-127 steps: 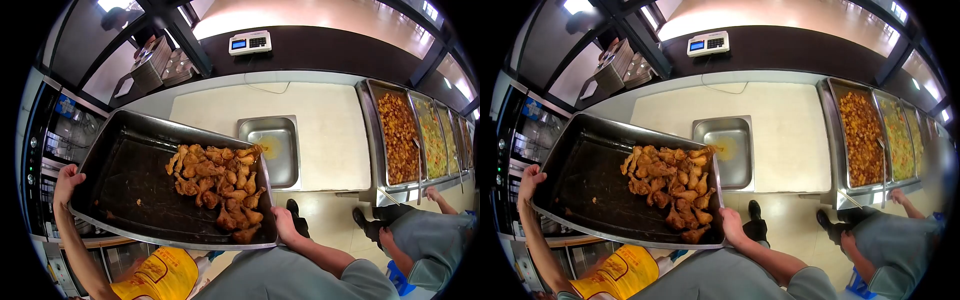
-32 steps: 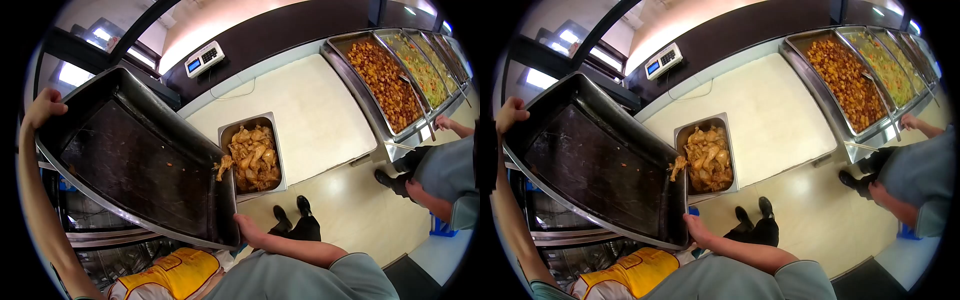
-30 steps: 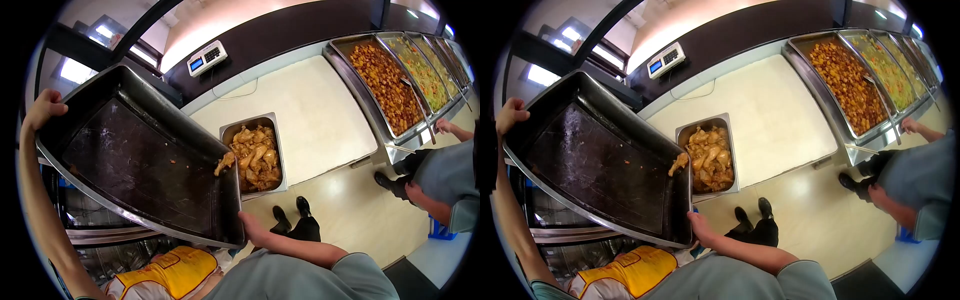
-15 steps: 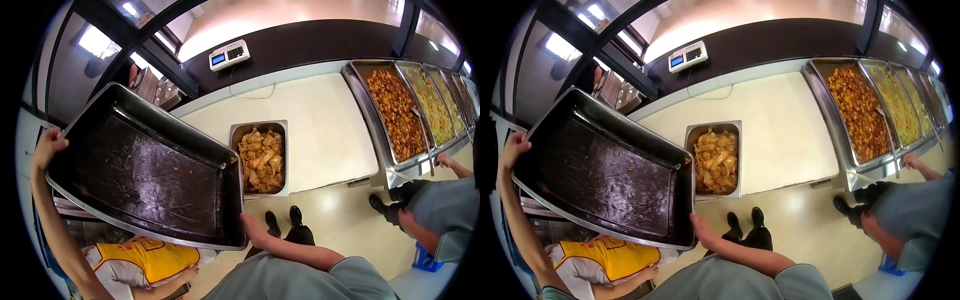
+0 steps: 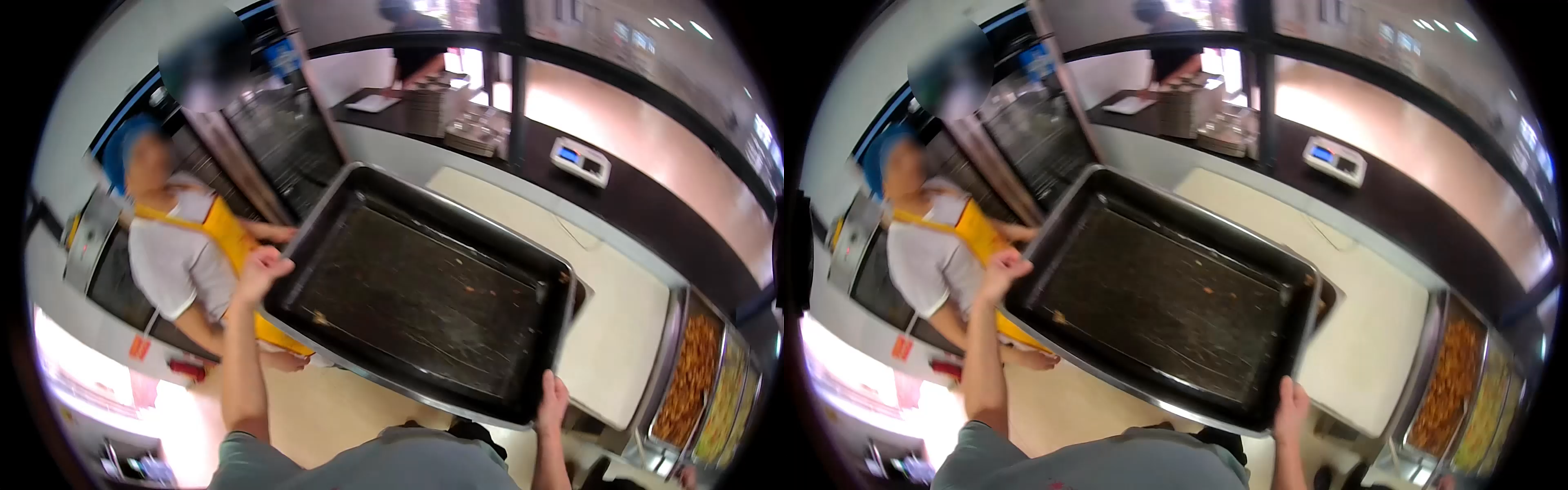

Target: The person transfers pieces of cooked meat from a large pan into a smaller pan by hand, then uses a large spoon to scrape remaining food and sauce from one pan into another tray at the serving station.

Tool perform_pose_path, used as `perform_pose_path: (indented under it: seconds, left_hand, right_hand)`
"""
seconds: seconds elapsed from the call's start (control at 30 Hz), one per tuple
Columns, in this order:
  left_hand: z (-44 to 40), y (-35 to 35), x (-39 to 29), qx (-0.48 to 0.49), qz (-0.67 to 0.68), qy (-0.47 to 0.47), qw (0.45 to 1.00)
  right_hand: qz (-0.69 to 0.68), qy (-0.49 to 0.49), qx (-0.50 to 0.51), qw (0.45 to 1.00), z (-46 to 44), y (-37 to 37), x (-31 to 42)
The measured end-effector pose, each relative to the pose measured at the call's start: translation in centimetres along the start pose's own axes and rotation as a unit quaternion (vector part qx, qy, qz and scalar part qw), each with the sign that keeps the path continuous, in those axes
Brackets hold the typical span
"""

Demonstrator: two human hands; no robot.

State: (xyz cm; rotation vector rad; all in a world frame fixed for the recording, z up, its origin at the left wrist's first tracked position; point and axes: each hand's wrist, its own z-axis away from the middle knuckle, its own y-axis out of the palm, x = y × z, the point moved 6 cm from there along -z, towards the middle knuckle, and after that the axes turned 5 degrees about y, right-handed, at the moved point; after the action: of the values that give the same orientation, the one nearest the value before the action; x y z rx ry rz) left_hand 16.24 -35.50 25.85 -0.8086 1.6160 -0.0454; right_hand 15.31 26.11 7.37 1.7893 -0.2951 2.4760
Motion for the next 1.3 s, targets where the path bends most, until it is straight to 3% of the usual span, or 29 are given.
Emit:
perform_pose_path:
  seconds: [0.13, 0.27, 0.37, 0.43, 0.57, 0.63, 0.67, 0.7, 0.73, 0.77, 0.8, 0.83, 0.97, 1.17, 1.3]
  left_hand:
    - [13.0, -1.2, 9.0, -0.06, 0.004, -0.082, 0.995]
    - [23.8, -3.9, 14.4, -0.162, -0.014, -0.102, 0.981]
    - [30.2, -5.9, 17.9, -0.167, 0.076, -0.194, 0.964]
    - [32.9, -7.8, 19.3, -0.194, 0.077, -0.183, 0.961]
    - [36.6, -11.2, 20.8, -0.22, 0.044, -0.174, 0.959]
    - [37.3, -11.6, 20.9, -0.219, 0.027, -0.164, 0.962]
    - [41.3, -13.3, 23.0, -0.28, 0.12, -0.19, 0.933]
    - [41.5, -13.8, 24.4, -0.265, 0.146, -0.189, 0.934]
    - [41.7, -13.8, 24.4, -0.298, 0.179, -0.22, 0.912]
    - [42.0, -15.5, 27.3, -0.149, 0.066, -0.249, 0.955]
    - [41.0, -14.9, 26.0, -0.123, 0.024, -0.274, 0.953]
    - [40.4, -13.1, 25.5, -0.122, 0.013, -0.299, 0.946]
    - [38.0, -4.8, 23.7, -0.099, 0.034, -0.353, 0.93]
    - [35.9, 3.9, 23.4, -0.022, 0.06, -0.374, 0.925]
    - [35.2, 8.3, 23.4, 0.03, 0.075, -0.382, 0.921]
  right_hand:
    - [0.07, -0.054, 0.073, 0.993, 0.7, -0.6, 2.5]
    - [0.163, -0.077, 0.12, 0.976, 3.3, 4.7, 6.1]
    - [0.177, -0.089, 0.17, 0.965, 2.7, 7.8, 4.3]
    - [0.234, -0.075, 0.194, 0.95, 4.1, 10.9, 5.4]
    - [0.224, -0.074, 0.239, 0.942, 5.8, 15.1, 5.0]
    - [0.313, -0.075, 0.259, 0.911, 6.6, 16.8, 4.9]
    - [0.357, -0.077, 0.269, 0.891, 6.6, 17.9, 4.9]
    - [0.36, -0.11, 0.245, 0.894, 6.3, 17.7, 3.9]
    - [0.294, -0.11, 0.259, 0.913, 5.9, 18.0, 2.3]
    - [0.289, -0.124, 0.253, 0.915, 6.8, 17.9, 3.3]
    - [0.352, -0.154, 0.235, 0.893, 6.2, 17.6, 3.3]
    - [0.293, -0.157, 0.237, 0.913, 6.0, 17.6, 2.5]
    - [0.278, -0.151, 0.241, 0.918, 6.1, 18.5, 0.4]
    - [0.285, -0.133, 0.253, 0.915, 8.8, 18.6, 1.9]
    - [0.309, -0.178, 0.245, 0.902, 8.8, 20.6, 2.7]
